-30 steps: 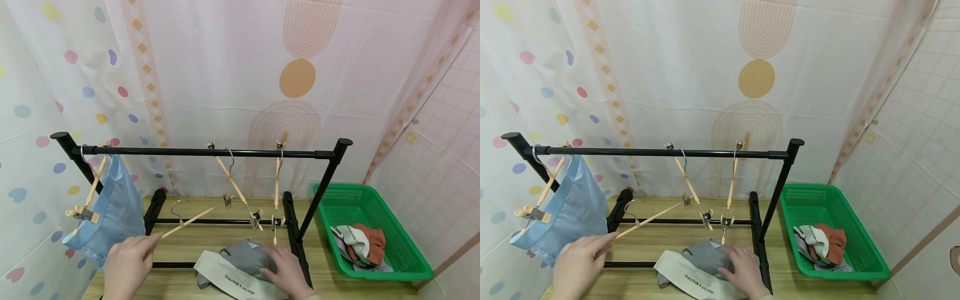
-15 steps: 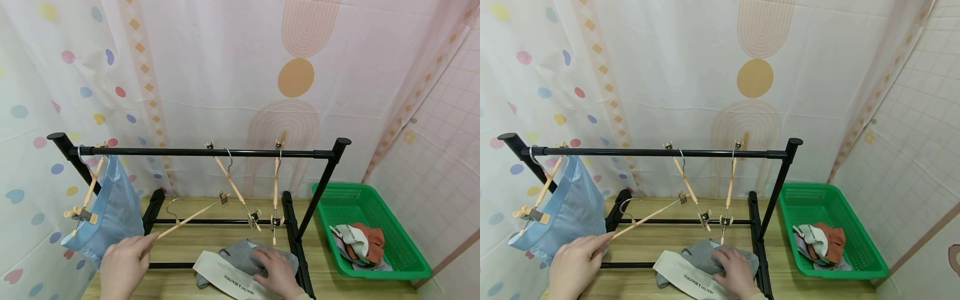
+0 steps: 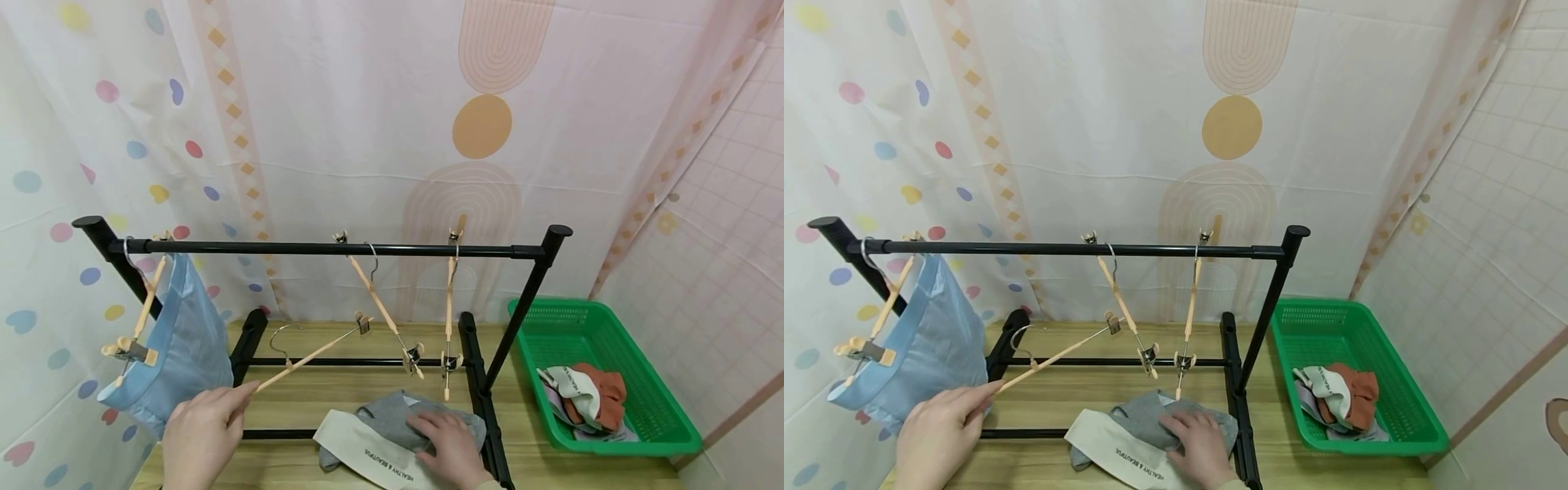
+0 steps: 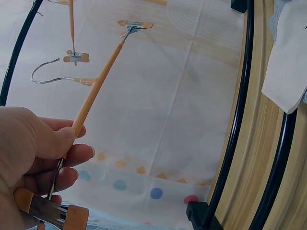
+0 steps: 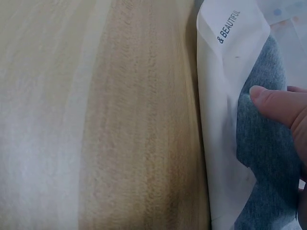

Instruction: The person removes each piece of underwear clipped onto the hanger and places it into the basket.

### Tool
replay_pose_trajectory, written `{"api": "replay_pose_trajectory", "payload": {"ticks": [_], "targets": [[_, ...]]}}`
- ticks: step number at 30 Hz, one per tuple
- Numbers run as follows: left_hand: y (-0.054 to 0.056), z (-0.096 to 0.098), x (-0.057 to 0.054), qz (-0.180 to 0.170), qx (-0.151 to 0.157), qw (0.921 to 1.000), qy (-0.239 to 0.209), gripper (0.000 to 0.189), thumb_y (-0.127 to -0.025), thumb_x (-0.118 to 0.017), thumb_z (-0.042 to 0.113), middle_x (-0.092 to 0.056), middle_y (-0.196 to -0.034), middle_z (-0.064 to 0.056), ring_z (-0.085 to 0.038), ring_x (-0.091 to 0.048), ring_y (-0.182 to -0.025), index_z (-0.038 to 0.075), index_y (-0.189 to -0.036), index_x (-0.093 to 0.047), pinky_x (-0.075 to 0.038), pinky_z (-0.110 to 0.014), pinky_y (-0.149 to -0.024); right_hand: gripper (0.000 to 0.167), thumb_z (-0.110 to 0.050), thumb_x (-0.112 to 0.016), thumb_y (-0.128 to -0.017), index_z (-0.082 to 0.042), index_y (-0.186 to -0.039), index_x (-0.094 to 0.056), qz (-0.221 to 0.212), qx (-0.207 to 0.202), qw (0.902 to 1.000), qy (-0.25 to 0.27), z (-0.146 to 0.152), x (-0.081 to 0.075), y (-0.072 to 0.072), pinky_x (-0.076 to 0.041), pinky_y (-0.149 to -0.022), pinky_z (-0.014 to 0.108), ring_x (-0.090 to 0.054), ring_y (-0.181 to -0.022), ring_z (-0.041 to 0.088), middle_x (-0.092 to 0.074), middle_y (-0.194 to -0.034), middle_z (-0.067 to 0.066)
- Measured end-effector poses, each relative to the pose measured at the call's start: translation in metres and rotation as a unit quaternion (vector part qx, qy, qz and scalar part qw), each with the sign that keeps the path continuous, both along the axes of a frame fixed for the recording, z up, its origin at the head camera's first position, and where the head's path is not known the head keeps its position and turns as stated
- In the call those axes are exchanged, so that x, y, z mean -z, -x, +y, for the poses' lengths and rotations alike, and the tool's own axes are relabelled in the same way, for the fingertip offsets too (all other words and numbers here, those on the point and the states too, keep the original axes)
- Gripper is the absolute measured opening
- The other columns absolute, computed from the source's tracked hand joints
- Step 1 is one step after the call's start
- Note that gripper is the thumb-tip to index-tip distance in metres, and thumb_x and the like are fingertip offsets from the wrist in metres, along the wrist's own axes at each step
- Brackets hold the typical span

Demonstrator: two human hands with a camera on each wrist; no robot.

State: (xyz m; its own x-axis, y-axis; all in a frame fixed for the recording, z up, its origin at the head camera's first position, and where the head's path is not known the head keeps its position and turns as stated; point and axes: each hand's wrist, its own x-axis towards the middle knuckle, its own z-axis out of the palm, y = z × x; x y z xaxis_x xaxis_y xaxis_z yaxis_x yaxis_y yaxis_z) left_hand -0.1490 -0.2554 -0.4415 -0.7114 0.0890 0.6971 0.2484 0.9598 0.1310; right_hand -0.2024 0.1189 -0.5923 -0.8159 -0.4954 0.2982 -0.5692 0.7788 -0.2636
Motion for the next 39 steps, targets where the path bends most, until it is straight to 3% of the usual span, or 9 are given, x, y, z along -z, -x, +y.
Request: {"api": "replay_pose_trajectory", "payload": {"ticks": [12,24,31,39], "targets": [[0.0,0.0,0.002,-0.005,-0.004,0.9999,-0.009,0.036,-0.065,-0.081,-0.004,-0.067,-0.068,0.001,-0.02,-0.056,-0.055,0.012,-0.098,-0.079,-0.038,-0.037,-0.049,0.038,-0.012,-0.077,-0.085,-0.027,-0.12,-0.073,0.003,0.003,0.999,0.043,0.001,0.004,0.001,-0.047,-0.092,0.052,-0.066,-0.1,0.015,-0.071,-0.109,-0.008],[0.002,-0.002,0.012,-0.023,-0.01,0.9994,-0.024,0.036,-0.065,-0.082,-0.004,-0.07,-0.073,-0.001,-0.023,-0.06,-0.057,0.013,-0.096,-0.08,-0.044,-0.045,-0.051,0.034,-0.009,-0.078,-0.082,-0.025,-0.111,-0.077,-0.002,0.011,0.9955,0.094,0.0,0.011,0.004,-0.051,-0.086,0.041,-0.067,-0.095,0.012,-0.073,-0.105,-0.01],[0.003,0.0,0.015,-0.025,-0.009,0.9993,-0.026,0.036,-0.065,-0.082,-0.004,-0.07,-0.074,0.0,-0.024,-0.061,-0.058,0.013,-0.097,-0.079,-0.043,-0.043,-0.05,0.024,-0.008,-0.078,-0.081,-0.022,-0.101,-0.08,-0.048,0.026,0.9903,0.128,-0.001,0.005,0.006,-0.054,-0.081,0.035,-0.067,-0.092,0.011,-0.073,-0.099,-0.01],[0.004,0.001,0.014,-0.04,-0.01,0.9987,-0.029,0.035,-0.067,-0.083,-0.003,-0.068,-0.07,0.002,-0.02,-0.058,-0.056,0.013,-0.097,-0.08,-0.042,-0.04,-0.049,0.014,-0.011,-0.078,-0.082,-0.024,-0.088,-0.076,-0.071,0.051,0.9874,0.132,-0.003,0.0,0.004,-0.053,-0.072,0.031,-0.064,-0.082,0.008,-0.069,-0.088,-0.012]]}}
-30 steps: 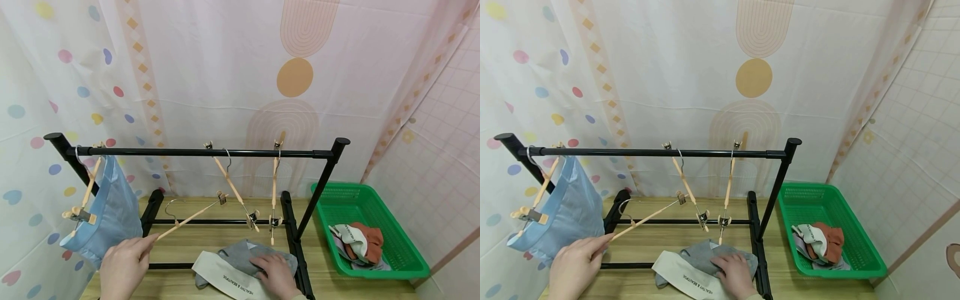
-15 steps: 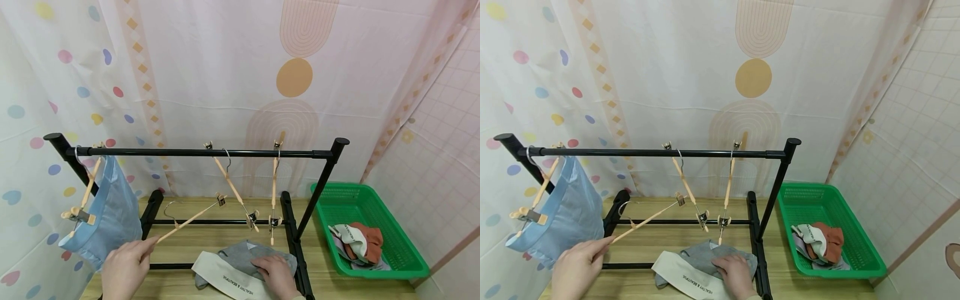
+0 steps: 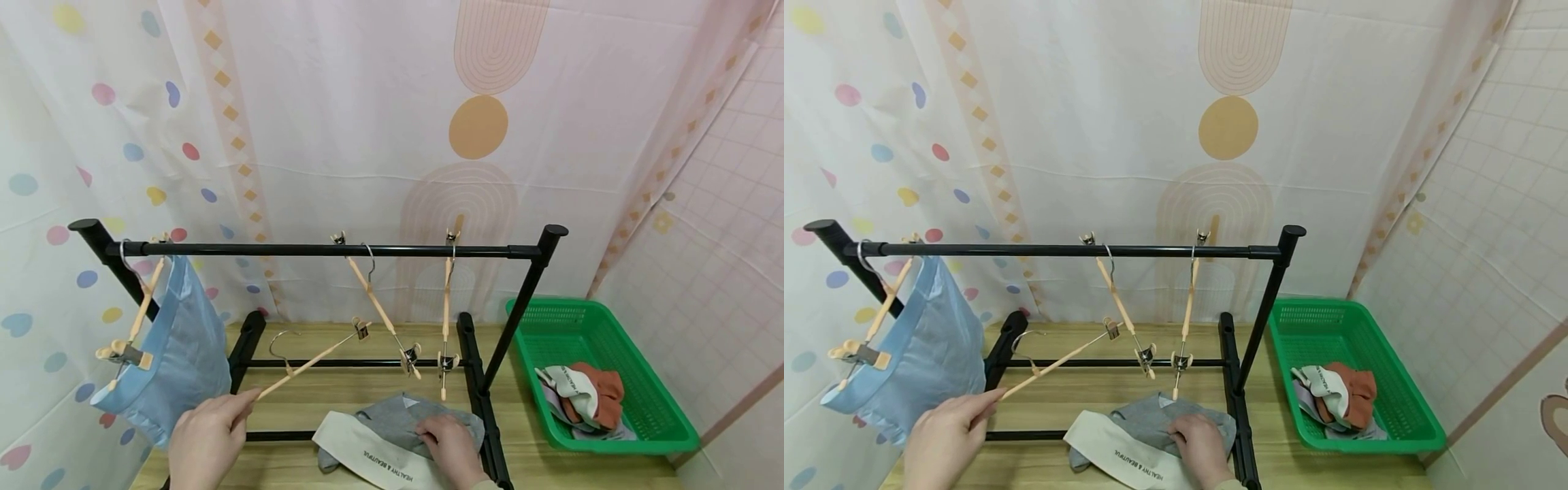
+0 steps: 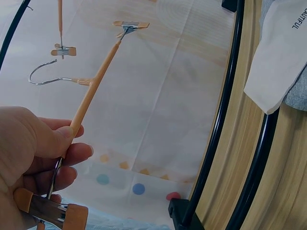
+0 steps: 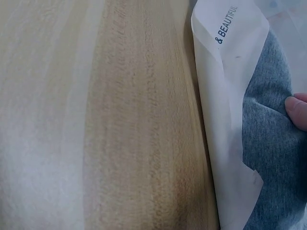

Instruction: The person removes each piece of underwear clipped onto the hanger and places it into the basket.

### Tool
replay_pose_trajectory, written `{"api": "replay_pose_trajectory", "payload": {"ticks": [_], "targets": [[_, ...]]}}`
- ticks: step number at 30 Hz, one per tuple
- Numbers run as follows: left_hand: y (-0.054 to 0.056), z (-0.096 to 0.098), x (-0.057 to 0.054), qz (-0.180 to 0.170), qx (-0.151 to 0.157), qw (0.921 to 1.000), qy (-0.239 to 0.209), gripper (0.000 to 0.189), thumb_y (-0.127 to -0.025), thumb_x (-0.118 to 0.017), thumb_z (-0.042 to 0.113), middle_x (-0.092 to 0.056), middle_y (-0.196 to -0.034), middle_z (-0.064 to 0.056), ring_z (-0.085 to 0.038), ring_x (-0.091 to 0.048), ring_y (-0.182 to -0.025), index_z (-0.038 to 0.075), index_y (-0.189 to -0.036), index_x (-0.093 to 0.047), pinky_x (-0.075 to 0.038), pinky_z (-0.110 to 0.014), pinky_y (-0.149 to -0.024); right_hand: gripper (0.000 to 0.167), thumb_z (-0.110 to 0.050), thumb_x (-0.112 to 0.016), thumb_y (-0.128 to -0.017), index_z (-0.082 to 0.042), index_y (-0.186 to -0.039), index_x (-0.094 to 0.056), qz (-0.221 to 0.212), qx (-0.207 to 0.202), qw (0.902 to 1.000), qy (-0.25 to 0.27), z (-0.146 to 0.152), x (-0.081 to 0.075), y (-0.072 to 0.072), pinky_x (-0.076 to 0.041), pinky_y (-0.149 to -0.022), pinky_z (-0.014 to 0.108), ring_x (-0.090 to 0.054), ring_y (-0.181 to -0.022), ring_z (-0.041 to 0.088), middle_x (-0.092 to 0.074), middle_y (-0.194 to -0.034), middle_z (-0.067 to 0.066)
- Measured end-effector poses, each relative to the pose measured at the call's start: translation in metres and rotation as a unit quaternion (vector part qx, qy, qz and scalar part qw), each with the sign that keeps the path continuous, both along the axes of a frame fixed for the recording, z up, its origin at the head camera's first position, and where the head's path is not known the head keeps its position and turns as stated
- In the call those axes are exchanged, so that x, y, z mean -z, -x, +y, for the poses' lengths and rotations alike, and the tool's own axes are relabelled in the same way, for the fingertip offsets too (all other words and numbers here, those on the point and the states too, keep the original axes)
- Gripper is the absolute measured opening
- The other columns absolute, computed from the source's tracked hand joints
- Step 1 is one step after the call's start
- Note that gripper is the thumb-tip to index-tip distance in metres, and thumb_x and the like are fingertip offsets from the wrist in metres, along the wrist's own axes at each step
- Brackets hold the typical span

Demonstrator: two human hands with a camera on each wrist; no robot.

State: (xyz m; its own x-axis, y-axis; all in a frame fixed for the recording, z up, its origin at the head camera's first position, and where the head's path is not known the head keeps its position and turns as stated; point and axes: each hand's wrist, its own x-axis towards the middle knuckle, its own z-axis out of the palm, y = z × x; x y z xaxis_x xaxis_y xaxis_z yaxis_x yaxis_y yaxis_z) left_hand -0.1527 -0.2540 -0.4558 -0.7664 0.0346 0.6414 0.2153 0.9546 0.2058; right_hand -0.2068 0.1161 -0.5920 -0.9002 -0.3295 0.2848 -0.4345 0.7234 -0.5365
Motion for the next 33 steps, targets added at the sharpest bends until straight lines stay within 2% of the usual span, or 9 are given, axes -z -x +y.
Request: {"api": "replay_pose_trajectory", "payload": {"ticks": [9,11,14,18,20,27,33], "targets": [[-0.001,0.0,0.0,-0.013,-0.002,0.9999,0.001,0.034,-0.067,-0.083,-0.003,-0.062,-0.064,0.007,-0.017,-0.054,-0.054,0.013,-0.098,-0.08,-0.039,-0.037,-0.048,0.015,-0.014,-0.073,-0.088,-0.025,-0.082,-0.065,0.005,0.009,0.9994,-0.034,-0.002,0.001,0.0,-0.047,-0.064,0.029,-0.052,-0.072,0.003,-0.057,-0.079,-0.017],[-0.001,0.0,0.0,-0.016,-0.002,0.9999,0.001,0.034,-0.068,-0.083,-0.003,-0.062,-0.064,0.007,-0.017,-0.054,-0.054,0.013,-0.097,-0.08,-0.039,-0.036,-0.048,0.013,-0.017,-0.073,-0.089,-0.025,-0.085,-0.064,0.001,0.003,0.9994,-0.036,-0.001,0.003,0.0,-0.047,-0.064,0.029,-0.052,-0.073,0.004,-0.056,-0.08,-0.017],[-0.001,0.0,0.0,-0.022,-0.004,0.9998,0.001,0.034,-0.068,-0.083,-0.003,-0.063,-0.065,0.007,-0.017,-0.055,-0.054,0.013,-0.098,-0.08,-0.04,-0.037,-0.048,0.009,-0.024,-0.074,-0.089,-0.025,-0.096,-0.069,-0.009,-0.008,0.9993,-0.036,0.001,0.007,0.001,-0.049,-0.069,0.031,-0.057,-0.08,0.006,-0.062,-0.088,-0.015],[0.0,0.0,0.001,-0.024,-0.004,0.9997,0.0,0.035,-0.067,-0.083,-0.003,-0.065,-0.067,0.006,-0.018,-0.056,-0.055,0.013,-0.098,-0.08,-0.042,-0.038,-0.049,0.033,-0.033,-0.08,-0.083,-0.022,-0.113,-0.071,-0.006,-0.022,0.9983,-0.054,0.002,0.008,0.0,-0.052,-0.079,0.039,-0.064,-0.095,0.016,-0.068,-0.106,-0.007],[0.0,-0.001,0.001,-0.024,-0.005,0.9997,0.002,0.035,-0.067,-0.083,-0.003,-0.065,-0.067,0.005,-0.018,-0.057,-0.056,0.014,-0.098,-0.08,-0.042,-0.039,-0.049,0.038,-0.033,-0.081,-0.081,-0.022,-0.116,-0.071,0.001,-0.027,0.9975,-0.065,0.002,0.008,-0.001,-0.052,-0.082,0.043,-0.064,-0.099,0.019,-0.069,-0.11,-0.005],[-0.001,-0.002,0.0,-0.025,-0.006,0.9997,0.003,0.035,-0.067,-0.083,-0.003,-0.067,-0.07,0.004,-0.019,-0.058,-0.057,0.014,-0.098,-0.079,-0.044,-0.04,-0.05,0.026,-0.016,-0.082,-0.081,-0.024,-0.102,-0.07,0.022,-0.003,0.9981,-0.057,-0.003,0.01,0.0,-0.052,-0.076,0.044,-0.064,-0.088,0.014,-0.069,-0.095,-0.009],[-0.002,-0.003,-0.001,-0.031,-0.005,0.9995,0.005,0.036,-0.067,-0.082,-0.004,-0.065,-0.066,0.006,-0.017,-0.055,-0.054,0.013,-0.098,-0.08,-0.041,-0.036,-0.047,0.024,-0.015,-0.082,-0.08,-0.025,-0.096,-0.067,0.029,0.003,0.9986,-0.045,-0.004,0.013,0.0,-0.051,-0.073,0.042,-0.063,-0.083,0.011,-0.067,-0.091,-0.011]]}}
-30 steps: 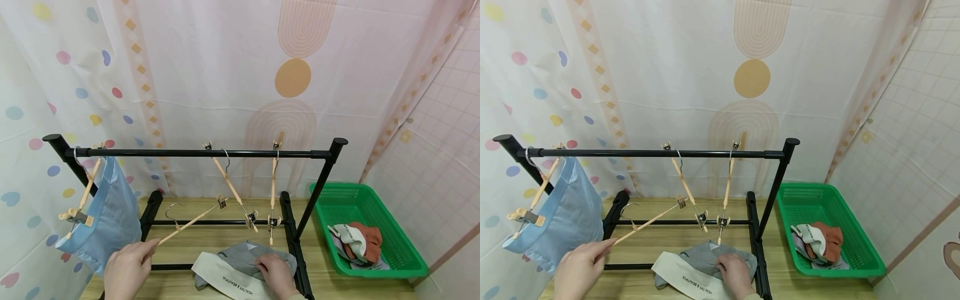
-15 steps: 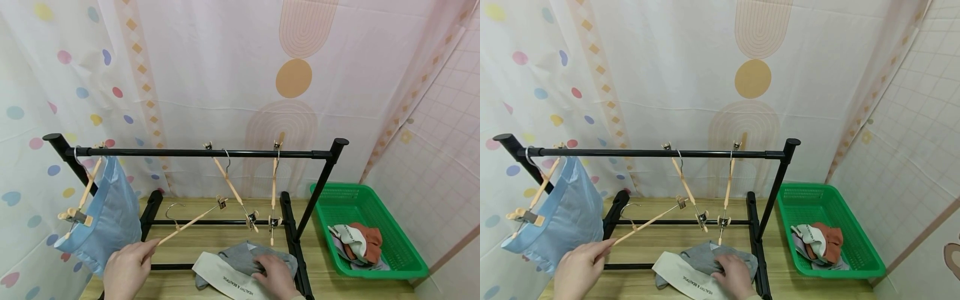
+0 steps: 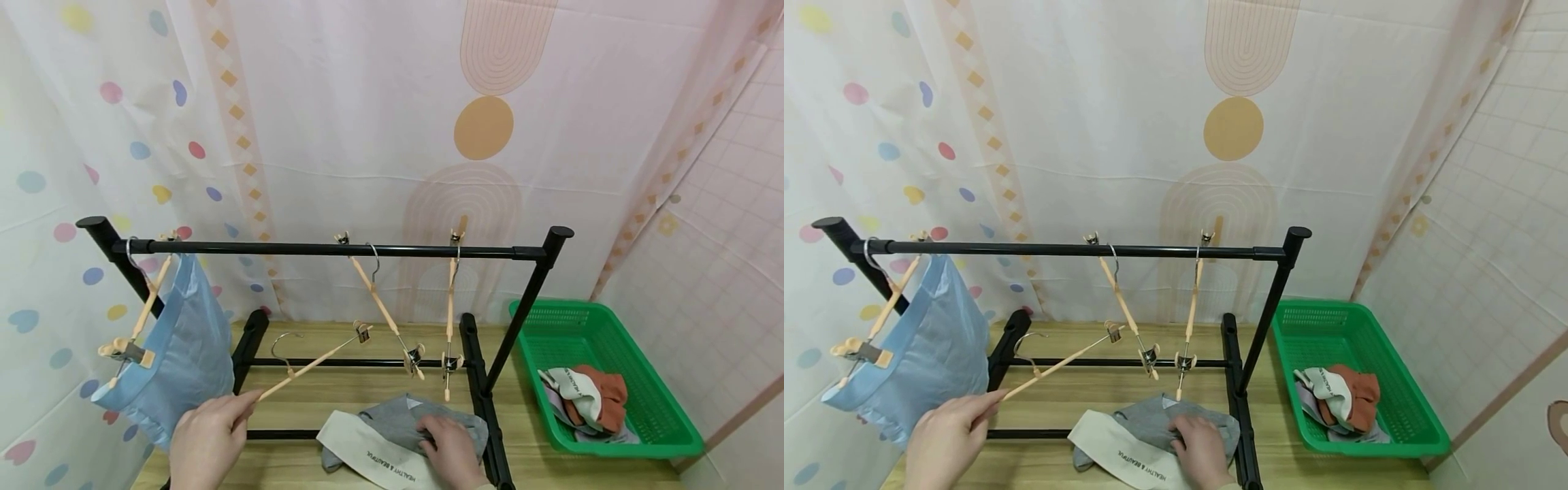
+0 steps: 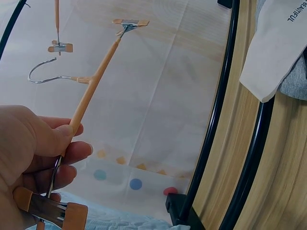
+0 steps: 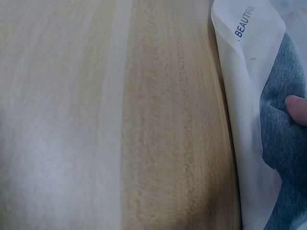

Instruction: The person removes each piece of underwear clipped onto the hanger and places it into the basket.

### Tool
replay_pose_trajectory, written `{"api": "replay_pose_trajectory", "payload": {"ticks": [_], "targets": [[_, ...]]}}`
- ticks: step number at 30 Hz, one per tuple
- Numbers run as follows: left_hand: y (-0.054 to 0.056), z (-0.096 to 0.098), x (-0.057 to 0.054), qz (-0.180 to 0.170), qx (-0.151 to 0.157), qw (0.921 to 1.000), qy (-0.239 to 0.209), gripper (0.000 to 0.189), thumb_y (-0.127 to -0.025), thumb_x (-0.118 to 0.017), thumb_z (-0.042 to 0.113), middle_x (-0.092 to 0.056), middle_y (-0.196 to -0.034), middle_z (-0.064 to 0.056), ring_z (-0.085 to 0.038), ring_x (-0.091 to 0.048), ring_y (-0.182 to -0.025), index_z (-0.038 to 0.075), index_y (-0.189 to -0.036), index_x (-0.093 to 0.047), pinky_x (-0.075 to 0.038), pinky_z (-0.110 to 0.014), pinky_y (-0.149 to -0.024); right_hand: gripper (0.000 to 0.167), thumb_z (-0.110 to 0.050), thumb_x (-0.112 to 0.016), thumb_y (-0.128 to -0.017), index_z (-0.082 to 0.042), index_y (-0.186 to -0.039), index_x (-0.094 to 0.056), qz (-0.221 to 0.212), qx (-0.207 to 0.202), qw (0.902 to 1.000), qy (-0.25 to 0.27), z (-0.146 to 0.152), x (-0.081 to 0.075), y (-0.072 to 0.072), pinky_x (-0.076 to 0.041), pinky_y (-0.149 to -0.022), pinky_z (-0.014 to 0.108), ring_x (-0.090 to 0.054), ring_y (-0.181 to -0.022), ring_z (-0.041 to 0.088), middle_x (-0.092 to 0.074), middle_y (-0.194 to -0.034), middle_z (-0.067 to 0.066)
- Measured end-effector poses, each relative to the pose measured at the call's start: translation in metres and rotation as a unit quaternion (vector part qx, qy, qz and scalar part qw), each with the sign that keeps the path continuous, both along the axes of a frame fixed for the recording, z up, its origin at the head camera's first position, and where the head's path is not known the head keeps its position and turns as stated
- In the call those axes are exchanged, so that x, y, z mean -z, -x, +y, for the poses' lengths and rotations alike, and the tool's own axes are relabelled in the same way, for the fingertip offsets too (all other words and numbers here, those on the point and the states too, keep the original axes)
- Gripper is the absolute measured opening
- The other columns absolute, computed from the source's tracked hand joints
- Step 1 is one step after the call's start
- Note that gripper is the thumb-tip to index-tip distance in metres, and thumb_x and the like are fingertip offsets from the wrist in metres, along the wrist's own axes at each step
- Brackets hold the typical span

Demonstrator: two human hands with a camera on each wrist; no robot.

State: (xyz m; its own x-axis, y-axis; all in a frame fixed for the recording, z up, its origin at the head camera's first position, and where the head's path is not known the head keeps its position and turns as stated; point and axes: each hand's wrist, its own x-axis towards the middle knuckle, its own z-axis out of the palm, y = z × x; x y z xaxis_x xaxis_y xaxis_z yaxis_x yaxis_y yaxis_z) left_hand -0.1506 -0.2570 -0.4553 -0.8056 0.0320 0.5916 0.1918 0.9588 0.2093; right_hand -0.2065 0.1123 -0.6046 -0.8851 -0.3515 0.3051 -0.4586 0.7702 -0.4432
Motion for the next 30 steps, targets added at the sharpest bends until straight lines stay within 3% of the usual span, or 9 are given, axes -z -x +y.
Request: {"api": "replay_pose_trajectory", "payload": {"ticks": [8,13,22,30], "targets": [[0.001,0.0,0.001,-0.006,-0.002,1.0,-0.002,0.035,-0.067,-0.083,-0.004,-0.064,-0.067,0.007,-0.017,-0.056,-0.055,0.014,-0.097,-0.08,-0.042,-0.038,-0.048,0.025,-0.01,-0.08,-0.08,-0.026,-0.084,-0.062,0.008,-0.024,0.9991,0.035,0.002,0.0,0.002,-0.049,-0.068,0.035,-0.058,-0.079,0.005,-0.059,-0.083,-0.017],[0.001,0.0,0.002,-0.002,0.002,1.0,-0.002,0.036,-0.067,-0.083,-0.004,-0.063,-0.066,0.009,-0.015,-0.054,-0.054,0.015,-0.097,-0.08,-0.041,-0.037,-0.048,0.022,-0.009,-0.078,-0.083,-0.025,-0.085,-0.062,-0.009,-0.032,0.9983,0.049,0.003,-0.003,0.002,-0.048,-0.066,0.031,-0.056,-0.079,0.005,-0.058,-0.084,-0.017],[0.002,-0.001,0.004,0.006,0.012,0.9999,-0.001,0.037,-0.065,-0.082,-0.005,-0.061,-0.064,0.009,-0.014,-0.052,-0.052,0.014,-0.096,-0.08,-0.04,-0.035,-0.047,0.016,-0.011,-0.072,-0.088,-0.022,-0.087,-0.061,-0.036,-0.009,0.9969,0.07,0.007,-0.014,0.004,-0.047,-0.066,0.029,-0.054,-0.079,0.005,-0.061,-0.089,-0.011],[0.001,0.0,0.005,-0.005,0.006,1.0,-0.004,0.034,-0.068,-0.083,-0.002,-0.06,-0.063,0.01,-0.013,-0.051,-0.052,0.015,-0.097,-0.08,-0.04,-0.035,-0.046,0.017,-0.01,-0.074,-0.087,-0.022,-0.094,-0.064,0.004,0.028,0.9969,0.074,0.013,-0.028,0.002,-0.052,-0.066,0.029,-0.064,-0.082,0.008,-0.066,-0.093,-0.008]]}}
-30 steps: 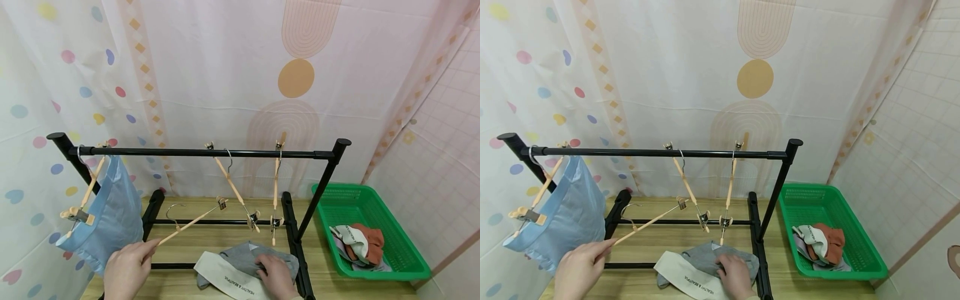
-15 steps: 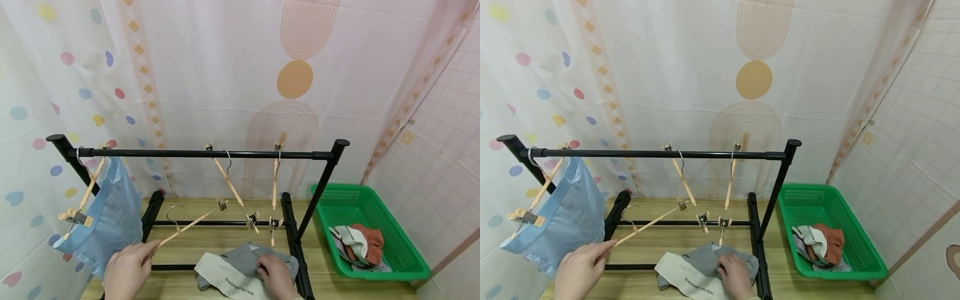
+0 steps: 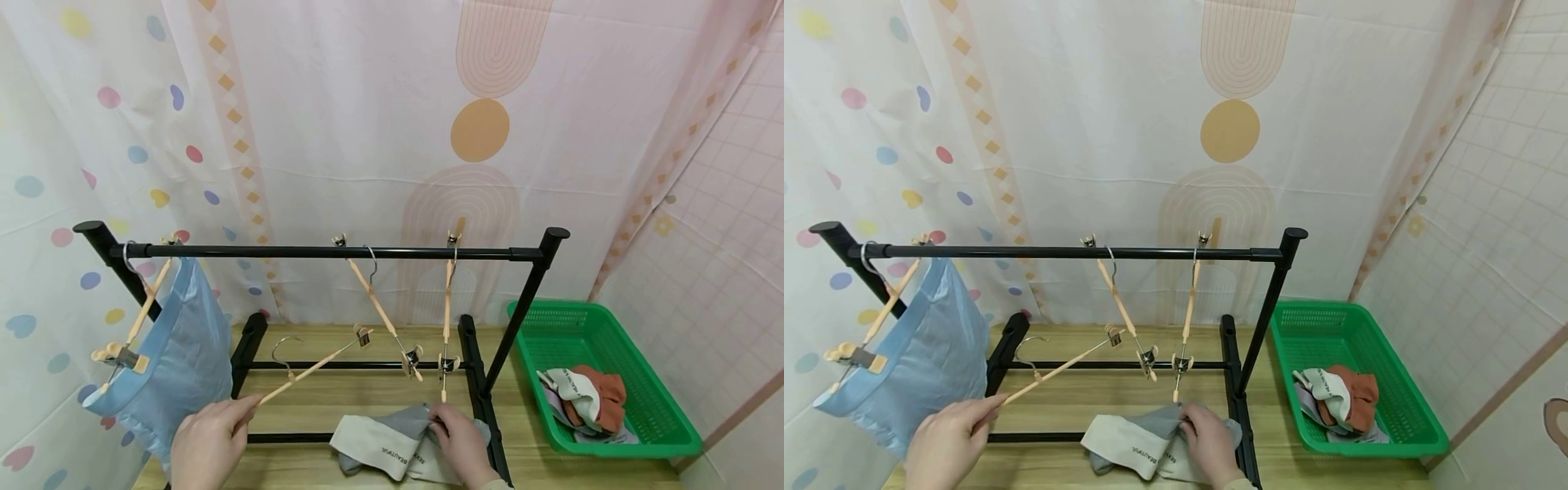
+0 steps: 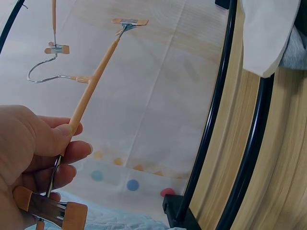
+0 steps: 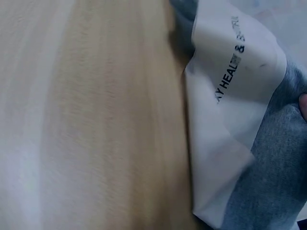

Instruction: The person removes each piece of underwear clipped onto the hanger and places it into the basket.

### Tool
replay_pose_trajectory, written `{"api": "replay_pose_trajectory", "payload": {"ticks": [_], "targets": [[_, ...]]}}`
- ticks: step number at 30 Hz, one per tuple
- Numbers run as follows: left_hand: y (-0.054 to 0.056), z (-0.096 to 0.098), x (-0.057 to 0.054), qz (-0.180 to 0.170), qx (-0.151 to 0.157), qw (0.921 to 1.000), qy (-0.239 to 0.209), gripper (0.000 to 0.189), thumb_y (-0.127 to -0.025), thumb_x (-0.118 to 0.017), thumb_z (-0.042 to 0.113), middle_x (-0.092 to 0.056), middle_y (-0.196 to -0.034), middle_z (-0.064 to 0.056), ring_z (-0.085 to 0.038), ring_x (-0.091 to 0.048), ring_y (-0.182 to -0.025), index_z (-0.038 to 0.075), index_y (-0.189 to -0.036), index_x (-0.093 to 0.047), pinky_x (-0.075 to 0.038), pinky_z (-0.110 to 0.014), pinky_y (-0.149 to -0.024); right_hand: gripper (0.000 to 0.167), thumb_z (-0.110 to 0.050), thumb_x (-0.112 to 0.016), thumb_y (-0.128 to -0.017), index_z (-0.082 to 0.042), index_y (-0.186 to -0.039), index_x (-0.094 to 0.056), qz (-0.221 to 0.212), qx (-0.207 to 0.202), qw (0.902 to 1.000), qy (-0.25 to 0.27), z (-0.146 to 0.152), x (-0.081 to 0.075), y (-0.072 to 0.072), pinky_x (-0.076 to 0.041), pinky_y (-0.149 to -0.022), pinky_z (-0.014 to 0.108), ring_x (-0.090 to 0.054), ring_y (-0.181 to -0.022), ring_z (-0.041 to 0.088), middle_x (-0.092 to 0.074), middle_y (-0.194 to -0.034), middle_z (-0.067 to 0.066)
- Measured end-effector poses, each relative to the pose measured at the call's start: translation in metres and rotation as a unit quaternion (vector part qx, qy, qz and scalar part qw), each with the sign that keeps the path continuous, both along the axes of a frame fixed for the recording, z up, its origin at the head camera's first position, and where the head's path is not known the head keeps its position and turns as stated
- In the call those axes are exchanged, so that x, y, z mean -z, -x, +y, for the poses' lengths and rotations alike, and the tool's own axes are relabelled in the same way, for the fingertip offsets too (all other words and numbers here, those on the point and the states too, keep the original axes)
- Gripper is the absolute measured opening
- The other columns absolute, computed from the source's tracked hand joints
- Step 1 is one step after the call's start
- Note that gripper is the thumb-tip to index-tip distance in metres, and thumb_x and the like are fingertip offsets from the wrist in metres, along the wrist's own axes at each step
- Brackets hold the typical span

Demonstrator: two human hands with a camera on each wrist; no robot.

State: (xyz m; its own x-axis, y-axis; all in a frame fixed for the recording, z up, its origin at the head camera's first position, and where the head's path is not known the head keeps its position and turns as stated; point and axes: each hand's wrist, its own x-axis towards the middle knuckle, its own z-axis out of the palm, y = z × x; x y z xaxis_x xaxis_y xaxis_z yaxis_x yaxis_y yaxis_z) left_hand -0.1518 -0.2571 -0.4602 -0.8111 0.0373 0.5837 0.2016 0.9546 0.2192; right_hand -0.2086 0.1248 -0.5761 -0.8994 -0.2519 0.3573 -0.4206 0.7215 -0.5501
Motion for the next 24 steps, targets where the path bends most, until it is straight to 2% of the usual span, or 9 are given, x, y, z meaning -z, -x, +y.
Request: {"api": "replay_pose_trajectory", "payload": {"ticks": [4,8,16,24], "targets": [[0.0,-0.001,0.001,-0.017,-0.002,0.9999,-0.003,0.033,-0.069,-0.083,-0.001,-0.06,-0.064,0.011,-0.013,-0.05,-0.052,0.015,-0.098,-0.08,-0.04,-0.035,-0.047,0.016,-0.01,-0.075,-0.086,-0.02,-0.095,-0.067,0.032,0.02,0.9993,-0.005,0.005,-0.009,-0.001,-0.053,-0.065,0.029,-0.066,-0.081,0.01,-0.069,-0.095,-0.005],[0.001,-0.002,0.003,-0.014,0.001,0.9999,-0.002,0.034,-0.068,-0.083,-0.001,-0.061,-0.064,0.011,-0.013,-0.051,-0.052,0.015,-0.098,-0.08,-0.04,-0.035,-0.046,0.019,-0.009,-0.078,-0.083,-0.02,-0.093,-0.066,0.062,0.047,0.9969,-0.012,0.012,-0.02,0.0,-0.053,-0.063,0.029,-0.066,-0.079,0.01,-0.068,-0.093,-0.006],[0.001,-0.002,0.003,-0.009,0.006,0.9999,0.0,0.036,-0.067,-0.083,-0.003,-0.061,-0.064,0.011,-0.013,-0.051,-0.052,0.015,-0.098,-0.08,-0.04,-0.035,-0.046,0.031,0.006,-0.08,-0.076,-0.017,-0.09,-0.063,0.131,0.064,0.9888,0.032,0.037,-0.044,0.005,-0.054,-0.066,0.032,-0.065,-0.08,0.014,-0.066,-0.093,-0.004],[0.001,-0.002,0.004,-0.012,0.005,0.9999,0.0,0.037,-0.066,-0.083,-0.003,-0.062,-0.065,0.011,-0.013,-0.051,-0.052,0.015,-0.098,-0.079,-0.04,-0.035,-0.046,0.031,0.005,-0.08,-0.078,-0.018,-0.09,-0.064,0.133,0.099,0.986,0.019,0.069,-0.079,0.001,-0.052,-0.061,0.032,-0.064,-0.075,0.012,-0.065,-0.088,-0.005]]}}
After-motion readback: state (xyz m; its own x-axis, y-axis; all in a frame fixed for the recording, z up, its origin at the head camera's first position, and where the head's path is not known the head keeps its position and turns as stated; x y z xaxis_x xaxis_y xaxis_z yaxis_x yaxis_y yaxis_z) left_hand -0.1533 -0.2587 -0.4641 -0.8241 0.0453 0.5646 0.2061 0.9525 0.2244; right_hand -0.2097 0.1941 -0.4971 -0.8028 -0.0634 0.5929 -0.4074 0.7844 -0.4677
